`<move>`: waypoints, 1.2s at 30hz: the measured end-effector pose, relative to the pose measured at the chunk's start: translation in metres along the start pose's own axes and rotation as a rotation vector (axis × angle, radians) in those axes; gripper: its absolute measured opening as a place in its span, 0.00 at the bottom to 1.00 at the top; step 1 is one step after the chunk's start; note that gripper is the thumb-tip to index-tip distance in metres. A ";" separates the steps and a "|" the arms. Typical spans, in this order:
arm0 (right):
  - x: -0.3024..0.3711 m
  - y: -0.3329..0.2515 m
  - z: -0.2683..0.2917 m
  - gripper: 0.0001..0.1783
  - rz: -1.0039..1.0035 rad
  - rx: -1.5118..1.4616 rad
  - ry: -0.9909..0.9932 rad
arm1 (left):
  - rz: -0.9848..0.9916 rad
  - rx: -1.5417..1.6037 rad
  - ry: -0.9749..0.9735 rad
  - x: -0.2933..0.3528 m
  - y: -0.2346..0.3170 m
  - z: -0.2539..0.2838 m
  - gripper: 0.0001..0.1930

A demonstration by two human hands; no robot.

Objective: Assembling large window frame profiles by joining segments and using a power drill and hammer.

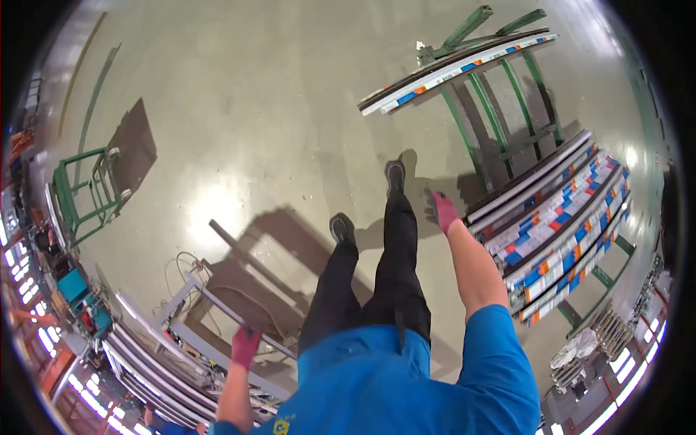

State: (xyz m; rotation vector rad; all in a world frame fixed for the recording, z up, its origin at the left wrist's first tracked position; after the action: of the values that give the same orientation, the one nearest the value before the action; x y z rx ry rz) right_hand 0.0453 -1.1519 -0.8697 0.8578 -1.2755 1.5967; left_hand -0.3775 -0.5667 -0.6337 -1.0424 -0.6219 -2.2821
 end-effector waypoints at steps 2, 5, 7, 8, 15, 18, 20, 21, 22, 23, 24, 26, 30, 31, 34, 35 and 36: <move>-0.080 -0.030 -0.044 0.28 -0.019 -0.019 0.007 | 0.410 0.121 -0.233 0.062 -0.034 -0.036 0.28; -0.216 -0.087 -0.088 0.33 -0.041 -0.164 0.026 | 0.121 -0.054 -0.331 0.179 -0.075 -0.102 0.23; -0.301 -0.157 -0.153 0.45 0.050 -0.180 0.005 | 0.079 -0.065 -0.470 0.198 -0.005 -0.132 0.15; -0.342 -0.174 -0.151 0.50 0.007 -0.167 0.107 | 0.190 0.186 -0.462 0.197 0.045 -0.141 0.13; -0.420 -0.180 -0.143 0.34 0.031 -0.317 0.057 | 0.521 0.302 -0.567 0.036 0.213 -0.104 0.17; -0.342 -0.201 -0.102 0.43 0.219 -0.229 0.430 | 0.472 0.485 -0.167 -0.087 0.313 0.008 0.21; -0.241 -0.191 -0.098 0.49 -0.024 -0.073 0.700 | 0.272 0.480 0.050 -0.112 0.339 0.053 0.21; -0.200 -0.199 -0.068 0.48 -0.177 0.123 0.818 | 0.188 0.468 0.100 -0.124 0.366 0.082 0.21; -0.172 -0.198 -0.030 0.50 -0.187 0.311 0.895 | 0.113 0.458 0.105 -0.132 0.398 0.110 0.21; -0.155 -0.179 0.014 0.51 -0.163 0.321 0.867 | 0.039 0.446 0.098 -0.130 0.429 0.137 0.22; -0.134 -0.163 0.041 0.52 -0.145 0.338 0.817 | -0.037 0.352 0.043 -0.123 0.447 0.159 0.25; -0.043 -0.213 0.001 0.54 -0.078 0.356 0.673 | -0.205 0.157 0.238 -0.113 0.483 0.190 0.27; 0.058 -0.249 0.009 0.25 0.098 -0.223 0.303 | -0.610 0.199 0.290 -0.073 0.537 0.229 0.31; 0.077 -0.224 0.023 0.23 0.131 -0.359 0.269 | -0.631 0.204 0.288 -0.041 0.533 0.240 0.31; 0.117 -0.204 0.057 0.20 0.104 -0.551 0.010 | -0.907 0.155 0.324 0.034 0.525 0.247 0.31; 0.137 -0.213 0.065 0.22 0.073 -0.508 -0.024 | -0.908 0.158 0.347 0.047 0.515 0.240 0.31; 0.151 -0.223 0.092 0.29 0.091 -0.087 0.199 | -0.937 0.126 0.364 0.058 0.507 0.232 0.30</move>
State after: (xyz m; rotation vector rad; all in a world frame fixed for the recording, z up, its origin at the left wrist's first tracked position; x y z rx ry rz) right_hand 0.1975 -1.1924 -0.6330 0.5788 -1.2454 1.6408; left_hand 0.0416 -0.8186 -0.3596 -0.2335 -1.2557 -3.0383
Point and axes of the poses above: each hand's wrist, its own x-axis away from the middle knuckle, its own z-axis out of the back of the hand, y = z × x, the point moved 4 cm from there along -x, towards the middle knuckle, and after that the axes turned 2 degrees about -x, right-handed, at the moved point
